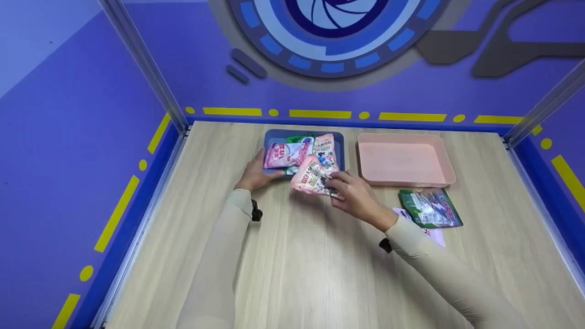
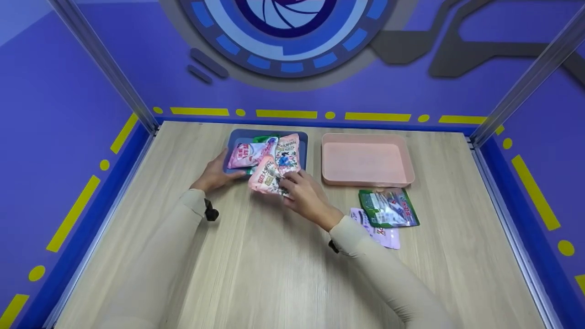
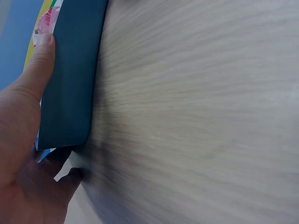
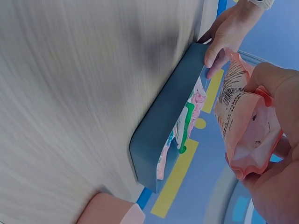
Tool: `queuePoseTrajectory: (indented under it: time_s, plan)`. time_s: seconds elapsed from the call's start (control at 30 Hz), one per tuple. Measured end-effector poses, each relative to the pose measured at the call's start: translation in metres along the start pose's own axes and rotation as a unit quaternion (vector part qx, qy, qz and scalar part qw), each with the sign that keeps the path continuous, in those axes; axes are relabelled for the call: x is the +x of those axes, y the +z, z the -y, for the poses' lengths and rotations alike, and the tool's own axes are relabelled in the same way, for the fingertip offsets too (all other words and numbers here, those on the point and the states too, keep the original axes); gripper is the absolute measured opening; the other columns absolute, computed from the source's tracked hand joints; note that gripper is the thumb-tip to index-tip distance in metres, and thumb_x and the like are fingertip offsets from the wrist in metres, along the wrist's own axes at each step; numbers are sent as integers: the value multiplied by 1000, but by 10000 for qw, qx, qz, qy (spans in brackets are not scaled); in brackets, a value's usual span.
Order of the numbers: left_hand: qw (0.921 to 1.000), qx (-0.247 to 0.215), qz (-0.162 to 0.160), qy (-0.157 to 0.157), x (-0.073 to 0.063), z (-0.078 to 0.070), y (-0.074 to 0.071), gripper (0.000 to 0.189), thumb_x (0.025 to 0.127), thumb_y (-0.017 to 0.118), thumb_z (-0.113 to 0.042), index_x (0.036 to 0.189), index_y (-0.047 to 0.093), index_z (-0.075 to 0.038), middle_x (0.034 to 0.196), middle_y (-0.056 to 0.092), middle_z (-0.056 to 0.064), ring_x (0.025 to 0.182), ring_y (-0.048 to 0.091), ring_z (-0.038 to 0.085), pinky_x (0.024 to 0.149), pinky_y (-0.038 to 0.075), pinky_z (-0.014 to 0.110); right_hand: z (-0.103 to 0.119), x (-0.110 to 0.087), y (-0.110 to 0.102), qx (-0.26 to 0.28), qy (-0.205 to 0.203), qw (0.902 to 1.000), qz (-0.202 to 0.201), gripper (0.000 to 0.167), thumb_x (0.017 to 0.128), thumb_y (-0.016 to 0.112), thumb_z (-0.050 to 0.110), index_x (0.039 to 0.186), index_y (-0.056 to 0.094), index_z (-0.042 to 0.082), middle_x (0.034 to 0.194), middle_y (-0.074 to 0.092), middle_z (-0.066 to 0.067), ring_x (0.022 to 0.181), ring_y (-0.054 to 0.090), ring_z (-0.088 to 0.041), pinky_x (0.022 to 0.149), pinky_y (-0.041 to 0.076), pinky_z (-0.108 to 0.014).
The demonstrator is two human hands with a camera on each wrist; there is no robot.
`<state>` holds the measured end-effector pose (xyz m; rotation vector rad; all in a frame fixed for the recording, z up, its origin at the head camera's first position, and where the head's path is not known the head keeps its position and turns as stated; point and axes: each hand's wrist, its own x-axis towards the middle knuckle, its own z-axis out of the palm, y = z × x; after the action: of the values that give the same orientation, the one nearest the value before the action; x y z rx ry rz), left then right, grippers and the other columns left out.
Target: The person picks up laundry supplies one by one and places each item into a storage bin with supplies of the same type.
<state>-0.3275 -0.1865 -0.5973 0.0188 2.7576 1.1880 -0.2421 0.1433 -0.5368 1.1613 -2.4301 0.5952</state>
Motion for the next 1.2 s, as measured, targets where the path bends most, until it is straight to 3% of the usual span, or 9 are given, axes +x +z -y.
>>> queuePoseTrajectory:
  time_s: [0.5,1.2]
  plan:
    - [9998,-92,-75,138,1,1,0,117,83,86,-41,165,11,-6,168,23,16,154,23,32,125,20,40,-9,13,-2,-16,149,9998,-126,31,78,83,9,109,76,6,118,69,-13,96,62,-31,77,57,-44]
    - [9999,112,39,-54,1,0,-1,118,84,83,-48,165,9,-6,170,20,14,155,21,30,126,19,40,-21,26,-1,22,597,9982,72,33,82,82,10,114,74,6,125,67,-14,106,61,-32,88,57,-45]
